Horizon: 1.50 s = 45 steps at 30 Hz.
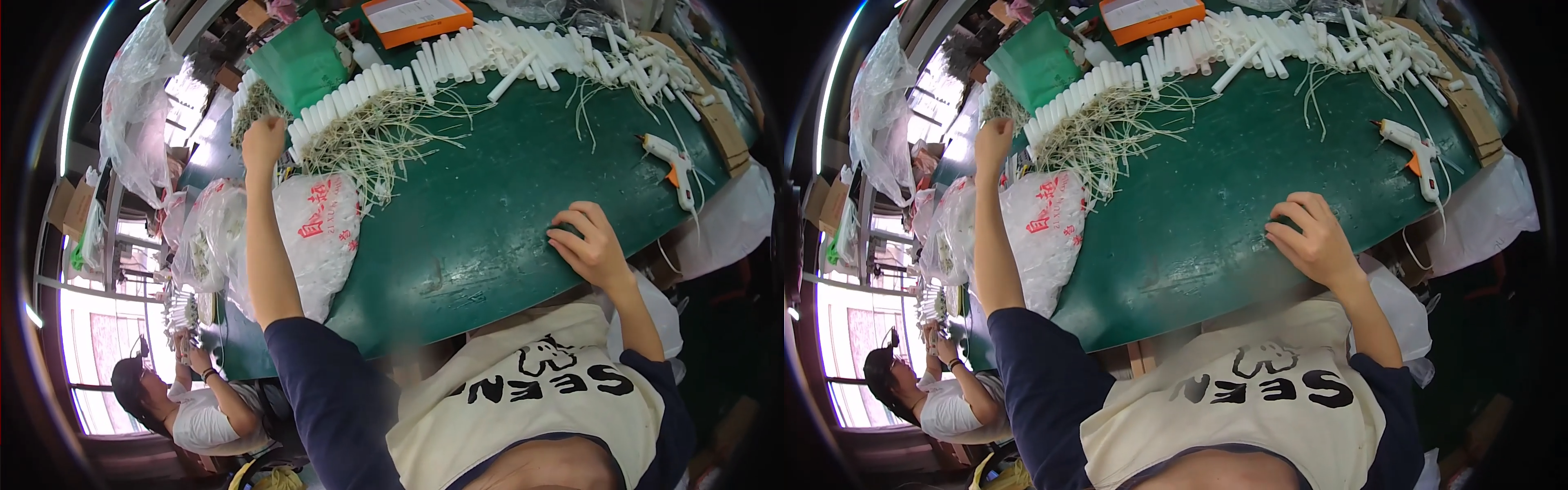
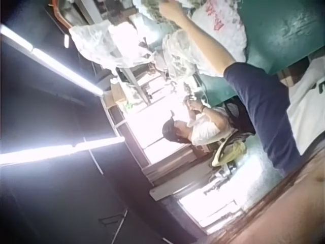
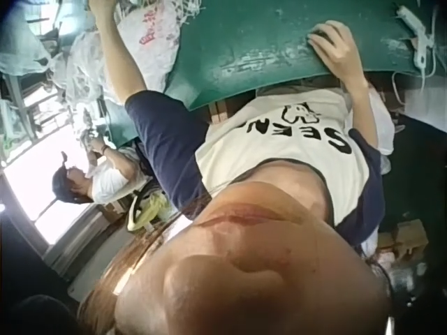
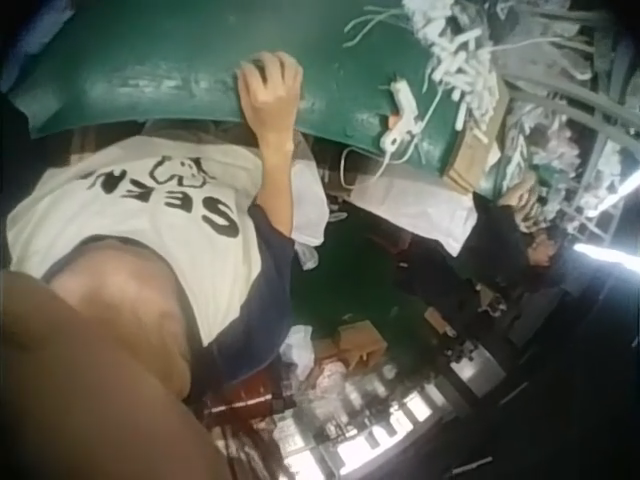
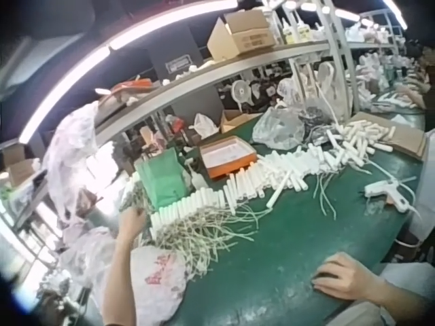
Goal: Assembling small plastic tubes with internal components and wires using a glue gun.
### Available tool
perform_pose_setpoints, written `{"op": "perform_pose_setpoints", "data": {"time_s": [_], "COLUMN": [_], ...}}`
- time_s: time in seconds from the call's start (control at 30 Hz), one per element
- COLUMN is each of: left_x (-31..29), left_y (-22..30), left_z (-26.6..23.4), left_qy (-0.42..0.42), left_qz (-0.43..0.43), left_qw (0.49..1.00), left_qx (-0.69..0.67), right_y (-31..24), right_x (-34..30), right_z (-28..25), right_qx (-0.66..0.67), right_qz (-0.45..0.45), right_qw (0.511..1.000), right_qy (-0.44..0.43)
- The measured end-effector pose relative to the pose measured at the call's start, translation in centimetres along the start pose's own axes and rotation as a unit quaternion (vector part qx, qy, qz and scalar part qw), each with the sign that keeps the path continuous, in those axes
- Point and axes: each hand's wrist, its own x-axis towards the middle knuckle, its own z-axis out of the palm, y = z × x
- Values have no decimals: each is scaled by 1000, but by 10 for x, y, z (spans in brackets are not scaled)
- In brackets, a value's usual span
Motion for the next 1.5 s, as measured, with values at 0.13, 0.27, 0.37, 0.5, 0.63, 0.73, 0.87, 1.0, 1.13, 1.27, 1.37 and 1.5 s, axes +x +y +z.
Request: {"op": "perform_pose_setpoints", "data": {"time_s": [0.13, 0.27, 0.37, 0.5, 0.63, 0.73, 0.87, 1.0, 1.13, 1.27, 1.37, 1.5], "left_x": [-6, -1, 7, 20, 21, 23, 24, 25, 26, 37, 41, 20], "left_y": [83, 114, 128, 133, 129, 134, 141, 135, 136, 140, 151, 166], "left_z": [10, 55, 83, 100, 111, 109, 100, 96, 92, 67, 36, -12], "left_qy": [-43, -28, 17, 5, -36, -52, -86, -57, 64, 126, 126, 101], "left_qz": [110, 134, 139, 294, 355, 382, 398, 410, 302, 69, 71, 126], "left_qw": [993, 989, 990, 951, 932, 919, 912, 910, 940, 907, 826, 781], "left_qx": [-25, -47, 8, 93, 71, 76, 52, 12, -148, -395, -545, -603], "right_y": [3, 4, 4, 7, 8, 9, 12, 11, 10, 10, 13, 25], "right_x": [-3, -7, -9, -11, -12, -13, -15, -17, -18, -18, -19, -21], "right_z": [2, 3, 3, 3, 4, 4, 4, 6, 8, 9, 7, -18], "right_qx": [27, 28, 38, 46, 52, 54, 63, 65, 58, 56, 54, -87], "right_qz": [25, 44, 43, 56, 49, 55, 59, 59, 55, 53, 51, 116], "right_qw": [999, 998, 998, 997, 997, 997, 996, 996, 996, 996, 997, 973], "right_qy": [15, 20, 16, 14, 8, 16, 19, 27, 34, 33, 29, 181]}}
